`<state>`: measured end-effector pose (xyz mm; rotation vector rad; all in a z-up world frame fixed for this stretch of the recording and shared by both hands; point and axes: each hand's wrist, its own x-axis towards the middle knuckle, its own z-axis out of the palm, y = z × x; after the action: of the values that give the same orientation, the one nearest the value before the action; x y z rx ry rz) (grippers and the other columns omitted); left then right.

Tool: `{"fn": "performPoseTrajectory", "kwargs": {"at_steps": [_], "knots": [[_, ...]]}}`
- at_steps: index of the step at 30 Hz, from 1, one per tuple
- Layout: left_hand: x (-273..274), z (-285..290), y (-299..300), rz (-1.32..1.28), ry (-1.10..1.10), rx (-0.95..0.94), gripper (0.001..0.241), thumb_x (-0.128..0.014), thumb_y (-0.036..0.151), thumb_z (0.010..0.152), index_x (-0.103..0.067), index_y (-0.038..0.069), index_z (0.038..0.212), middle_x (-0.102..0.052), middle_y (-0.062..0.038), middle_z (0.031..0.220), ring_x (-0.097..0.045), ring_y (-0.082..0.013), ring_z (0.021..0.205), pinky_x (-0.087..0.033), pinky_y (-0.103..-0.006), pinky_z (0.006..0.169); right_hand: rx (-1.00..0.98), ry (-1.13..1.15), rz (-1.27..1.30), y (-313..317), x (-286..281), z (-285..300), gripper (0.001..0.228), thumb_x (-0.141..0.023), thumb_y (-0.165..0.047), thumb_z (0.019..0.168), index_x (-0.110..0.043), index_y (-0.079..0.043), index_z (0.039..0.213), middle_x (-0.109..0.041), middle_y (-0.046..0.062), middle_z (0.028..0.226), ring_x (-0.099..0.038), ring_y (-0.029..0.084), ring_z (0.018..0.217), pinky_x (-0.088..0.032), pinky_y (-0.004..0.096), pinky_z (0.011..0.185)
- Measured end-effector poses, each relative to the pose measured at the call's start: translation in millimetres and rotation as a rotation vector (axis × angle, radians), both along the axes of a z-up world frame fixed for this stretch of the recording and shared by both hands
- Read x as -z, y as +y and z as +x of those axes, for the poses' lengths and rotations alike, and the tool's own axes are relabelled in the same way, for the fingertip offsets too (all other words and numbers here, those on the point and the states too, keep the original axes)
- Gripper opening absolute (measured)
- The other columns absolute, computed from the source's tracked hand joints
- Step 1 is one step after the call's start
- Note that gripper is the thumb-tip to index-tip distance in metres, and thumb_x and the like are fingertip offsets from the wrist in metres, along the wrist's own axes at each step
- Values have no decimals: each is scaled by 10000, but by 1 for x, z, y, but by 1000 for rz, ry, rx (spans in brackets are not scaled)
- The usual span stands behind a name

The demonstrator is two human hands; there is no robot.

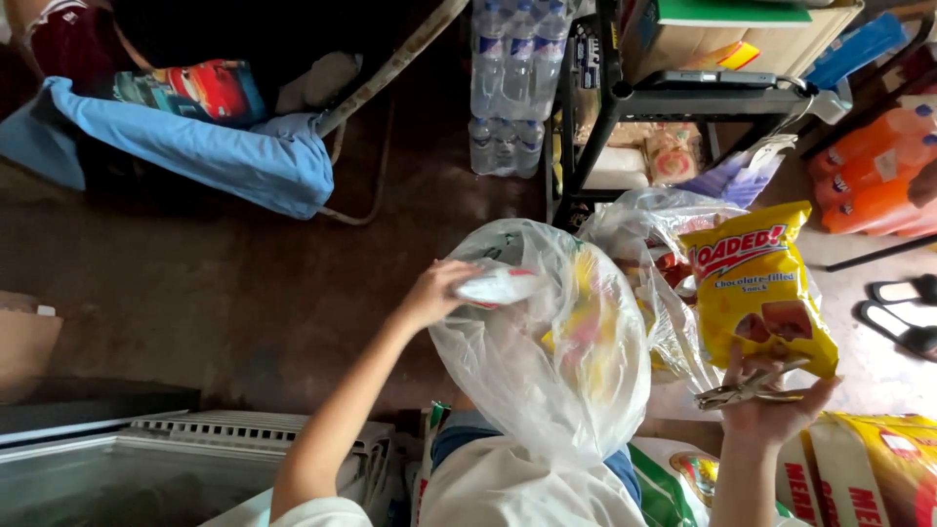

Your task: The person is packing small snack bags into a larger plastic bag, stapling each small bag before placement.

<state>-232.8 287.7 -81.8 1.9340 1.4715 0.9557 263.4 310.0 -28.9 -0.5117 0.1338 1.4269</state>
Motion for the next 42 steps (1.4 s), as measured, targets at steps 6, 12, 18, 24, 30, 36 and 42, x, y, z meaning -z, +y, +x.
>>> {"fn": "performPoseTrajectory", "kwargs": {"at_steps": [6, 12, 18, 24, 30, 36, 42], "knots": [[17, 35, -11, 335, 420, 159, 674, -732, -123, 789, -624, 136, 1402, -643, -88, 1388, -546, -310, 1324, -394, -575, 1146, -55, -126, 85, -7, 2, -7, 602, -802, -515, 833, -680, -166, 1308, -790, -16, 920, -779, 140, 726, -579, 494, 1139], [4, 14, -29, 532, 743, 224, 525, -695, -46, 893, -642, 103, 1393, -646, -43, 1412, -564, -248, 1336, -429, -502, 1135, -102, -228, 43, -8, -7, -14, 592, -805, -550, 795, -675, -194, 1249, -749, -45, 887, -724, 114, 685, -586, 465, 1105], [-6, 22, -19, 602, 1025, 47, 450, -704, 34, 888, -688, 143, 1325, -683, -26, 1345, -612, -232, 1268, -451, -553, 1107, -181, -151, 119, -3, 6, -7, 650, -781, -563, 815, -680, -164, 1318, -761, -4, 872, -754, 133, 736, -528, 476, 1137], [-16, 90, 16, 651, 994, -63, 535, -838, 58, 772, -710, 137, 1285, -720, -29, 1262, -642, -217, 1197, -494, -467, 1043, -155, -105, 103, -2, -4, -12, 736, -830, -493, 784, -635, -114, 1384, -775, 34, 1135, -773, 164, 755, -573, 469, 1055], [12, 153, 14, 598, 1229, 301, 589, -770, 258, 856, -598, 147, 1408, -651, -51, 1341, -592, -250, 1244, -468, -465, 1083, -143, -120, 66, -12, -5, -13, 687, -774, -551, 819, -620, -146, 1352, -742, -37, 884, -720, 96, 666, -565, 460, 1080], [-7, 142, -6, 295, 1144, 389, 949, -662, 238, 878, -111, 224, 1651, -203, -98, 1701, -174, -329, 1565, -158, -592, 1241, -75, -115, 36, -11, 0, -8, 770, -814, -515, 771, -612, -86, 1377, -775, 28, 929, -765, 135, 719, -579, 477, 1046], [-36, 76, -11, 282, 823, -292, 1223, -920, 623, 625, -324, 147, 1582, -304, -301, 1599, -362, -532, 1436, -422, -728, 1014, 246, 311, -162, 19, -50, -17, 505, -679, -330, 888, -656, -82, 1328, -748, 150, 1270, -691, 327, 1241, -600, 446, 926]]}}
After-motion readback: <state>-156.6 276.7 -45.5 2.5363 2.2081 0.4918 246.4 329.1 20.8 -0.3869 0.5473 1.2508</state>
